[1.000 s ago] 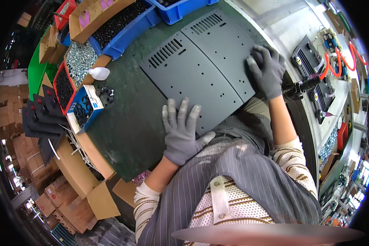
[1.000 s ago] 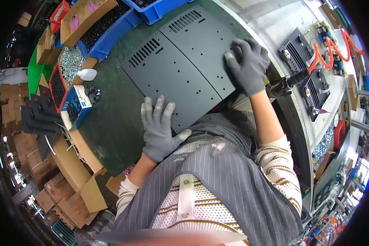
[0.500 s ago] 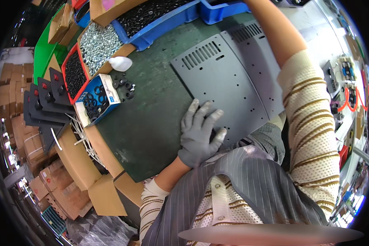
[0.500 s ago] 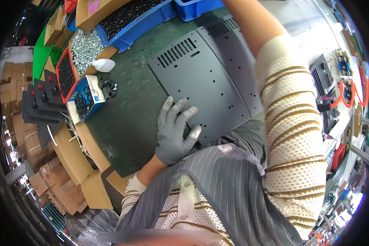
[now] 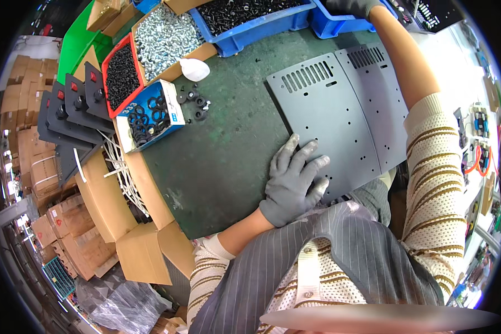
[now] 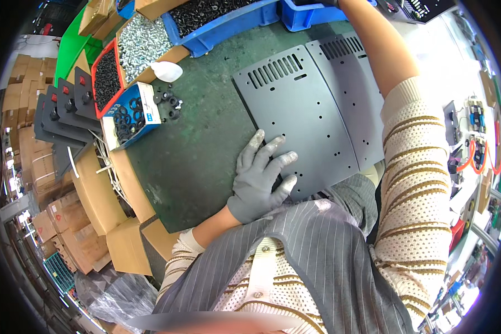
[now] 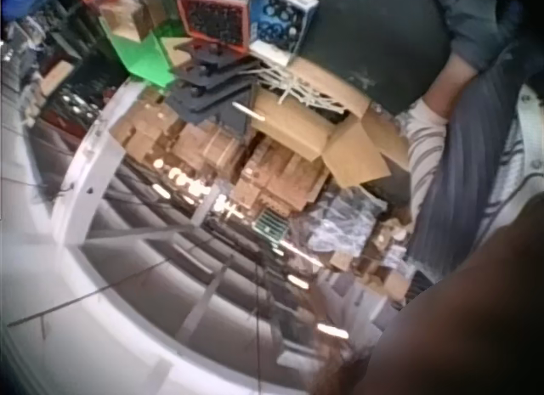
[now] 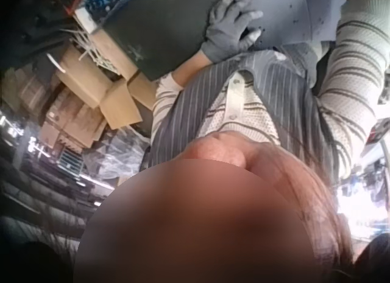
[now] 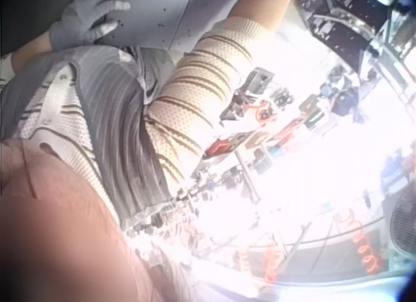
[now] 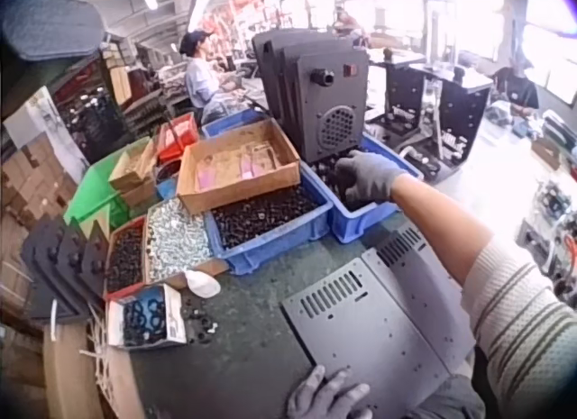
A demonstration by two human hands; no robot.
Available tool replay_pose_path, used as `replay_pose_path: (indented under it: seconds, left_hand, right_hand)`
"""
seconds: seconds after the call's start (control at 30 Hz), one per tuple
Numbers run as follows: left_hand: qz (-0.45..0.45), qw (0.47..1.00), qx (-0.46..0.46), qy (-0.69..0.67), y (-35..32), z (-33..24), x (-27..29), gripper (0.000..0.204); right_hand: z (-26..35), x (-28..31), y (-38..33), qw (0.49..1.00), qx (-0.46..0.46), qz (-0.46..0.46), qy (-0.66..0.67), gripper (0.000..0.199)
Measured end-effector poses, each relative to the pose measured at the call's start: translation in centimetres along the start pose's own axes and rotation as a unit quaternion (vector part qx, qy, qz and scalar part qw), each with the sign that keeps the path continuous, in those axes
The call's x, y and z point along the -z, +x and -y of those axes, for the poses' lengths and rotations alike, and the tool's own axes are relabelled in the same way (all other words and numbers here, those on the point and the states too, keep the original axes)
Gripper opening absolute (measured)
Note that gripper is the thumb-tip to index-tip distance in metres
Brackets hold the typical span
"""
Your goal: Assembling a metal electronics enclosure using screws and a power driver on a production line.
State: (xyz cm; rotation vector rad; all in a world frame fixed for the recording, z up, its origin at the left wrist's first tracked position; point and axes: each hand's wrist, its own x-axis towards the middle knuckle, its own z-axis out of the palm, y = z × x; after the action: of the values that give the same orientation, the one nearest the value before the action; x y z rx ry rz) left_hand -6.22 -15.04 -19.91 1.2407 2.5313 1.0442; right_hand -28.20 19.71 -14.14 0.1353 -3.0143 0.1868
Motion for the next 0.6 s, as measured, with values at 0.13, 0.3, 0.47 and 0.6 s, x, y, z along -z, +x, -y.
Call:
replay_pose_path:
  seconds: [0.13, 0.3, 0.47, 0.6]
  left_hand:
    - [0.002, 1.000, 0.000, 0.005, 0.1, -0.3, 0.1, 0.035]
    - [-0.009, 1.000, -0.005, 0.016, 0.0, -0.5, 0.0, 0.035]
    - [-0.034, 0.999, -0.002, 0.013, -0.2, -0.4, -0.3, 0.034]
    - [-0.038, 0.999, -0.020, 0.029, -0.2, -0.4, -0.4, 0.033]
  right_hand:
    - [0.1, 0.3, -0.7, 0.993, -0.037, -0.078, 0.084, 0.034]
    - [-0.6, 0.6, -0.6, 0.988, -0.100, -0.006, 0.118, 0.037]
    - [-0.7, -0.2, 0.4, 0.973, -0.163, 0.043, 0.155, 0.041]
    - [-0.3, -0.6, 0.2, 0.977, -0.196, -0.043, 0.075, 0.040]
